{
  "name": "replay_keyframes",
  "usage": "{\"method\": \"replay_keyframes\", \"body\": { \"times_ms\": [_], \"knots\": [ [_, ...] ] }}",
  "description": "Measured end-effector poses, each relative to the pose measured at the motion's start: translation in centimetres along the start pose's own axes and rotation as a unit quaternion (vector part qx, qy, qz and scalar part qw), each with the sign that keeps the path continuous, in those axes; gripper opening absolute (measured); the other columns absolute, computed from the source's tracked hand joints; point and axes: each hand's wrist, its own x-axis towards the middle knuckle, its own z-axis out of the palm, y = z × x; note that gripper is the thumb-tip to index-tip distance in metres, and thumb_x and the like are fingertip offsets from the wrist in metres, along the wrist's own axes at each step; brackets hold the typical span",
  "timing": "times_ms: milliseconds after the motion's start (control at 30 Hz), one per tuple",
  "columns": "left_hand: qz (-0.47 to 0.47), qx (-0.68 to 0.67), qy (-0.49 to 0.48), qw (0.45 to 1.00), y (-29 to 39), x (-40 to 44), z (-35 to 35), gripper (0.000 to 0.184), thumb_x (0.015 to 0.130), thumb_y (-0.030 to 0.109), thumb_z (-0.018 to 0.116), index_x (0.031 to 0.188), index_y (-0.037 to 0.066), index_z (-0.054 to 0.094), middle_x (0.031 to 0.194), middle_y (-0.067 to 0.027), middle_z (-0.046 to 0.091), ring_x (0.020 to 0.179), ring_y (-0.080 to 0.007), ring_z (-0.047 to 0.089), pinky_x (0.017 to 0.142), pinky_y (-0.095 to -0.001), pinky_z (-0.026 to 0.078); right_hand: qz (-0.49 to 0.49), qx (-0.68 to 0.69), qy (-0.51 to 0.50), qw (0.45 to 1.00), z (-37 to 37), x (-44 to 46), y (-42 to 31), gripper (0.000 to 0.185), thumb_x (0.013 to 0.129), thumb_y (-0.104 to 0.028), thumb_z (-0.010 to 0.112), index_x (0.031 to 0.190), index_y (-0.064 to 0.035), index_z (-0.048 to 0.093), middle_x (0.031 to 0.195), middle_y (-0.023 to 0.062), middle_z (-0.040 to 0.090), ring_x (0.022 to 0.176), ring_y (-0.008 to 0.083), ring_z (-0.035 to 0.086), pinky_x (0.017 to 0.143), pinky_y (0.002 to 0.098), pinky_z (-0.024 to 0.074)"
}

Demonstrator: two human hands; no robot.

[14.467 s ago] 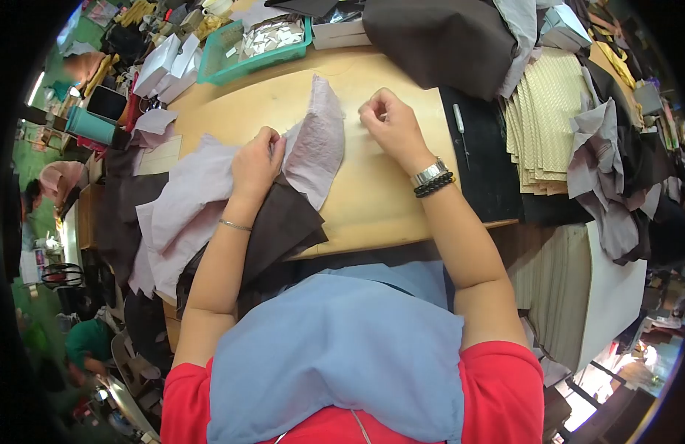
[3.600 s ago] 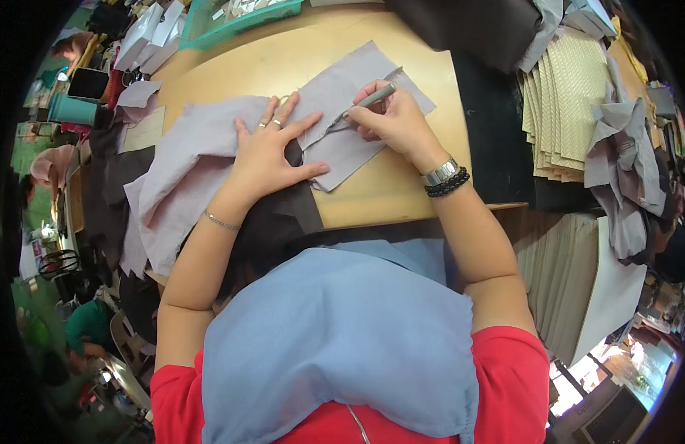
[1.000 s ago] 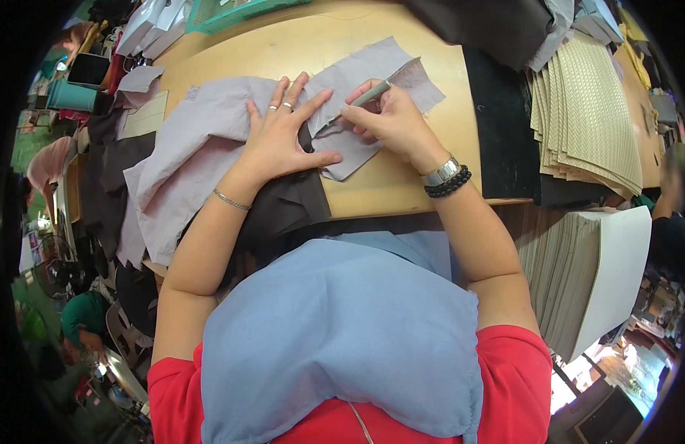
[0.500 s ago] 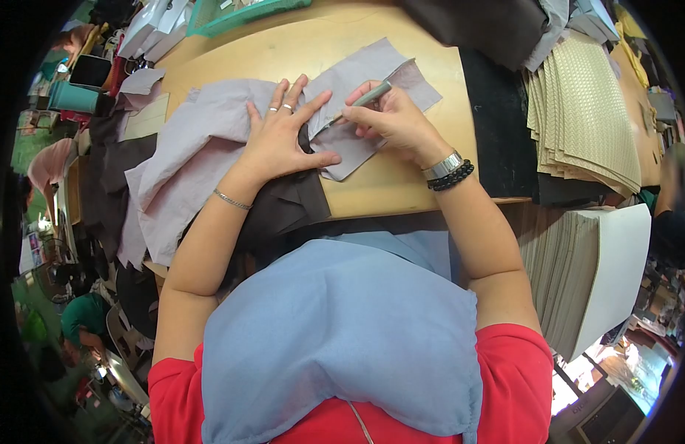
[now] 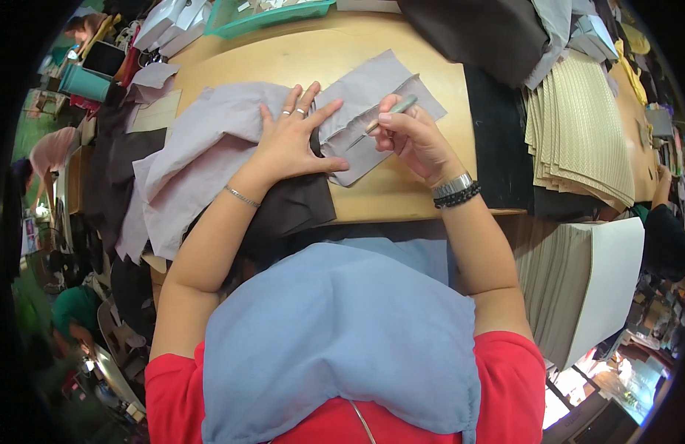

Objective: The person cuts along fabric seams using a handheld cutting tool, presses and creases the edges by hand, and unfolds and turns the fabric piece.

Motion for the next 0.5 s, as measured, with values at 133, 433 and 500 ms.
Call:
{"method": "replay_keyframes", "body": {
  "times_ms": [133,433,500],
  "knots": [
    [0.007,0.003,0.007,1.000,-0.1,0.0,0.2,0.108,0.053,0.078,0.074,0.147,0.031,0.047,0.161,-0.0174,0.025,0.149,-0.0416,0.016,0.103,-0.0817,0.008,-0.065,-0.169,0.145,0.973,1.1,0.0,1.6,0.016,0.091,-0.012,0.071,0.100,-0.0084,0.058,0.088,0.0044,0.070,0.073,0.0068,0.064,0.064,0.0200,0.0520],
    [0.005,-0.010,0.008,1.000,-0.1,0.0,0.1,0.108,0.052,0.078,0.074,0.146,0.031,0.048,0.160,-0.0180,0.025,0.149,-0.0417,0.017,0.104,-0.0817,0.008,-0.088,-0.226,0.135,0.961,1.3,0.4,2.4,0.016,0.091,-0.008,0.070,0.100,-0.0042,0.057,0.091,0.0075,0.071,0.074,0.0072,0.064,0.064,0.0202,0.0521],
    [0.006,-0.008,0.010,1.000,-0.1,0.0,0.2,0.108,0.052,0.078,0.074,0.146,0.031,0.048,0.160,-0.0180,0.026,0.149,-0.0417,0.017,0.104,-0.0818,0.008,-0.093,-0.221,0.133,0.962,1.1,0.6,2.5,0.017,0.091,-0.008,0.070,0.100,-0.0038,0.057,0.091,0.0078,0.071,0.073,0.0070,0.063,0.062,0.0202,0.0513]
  ]
}}
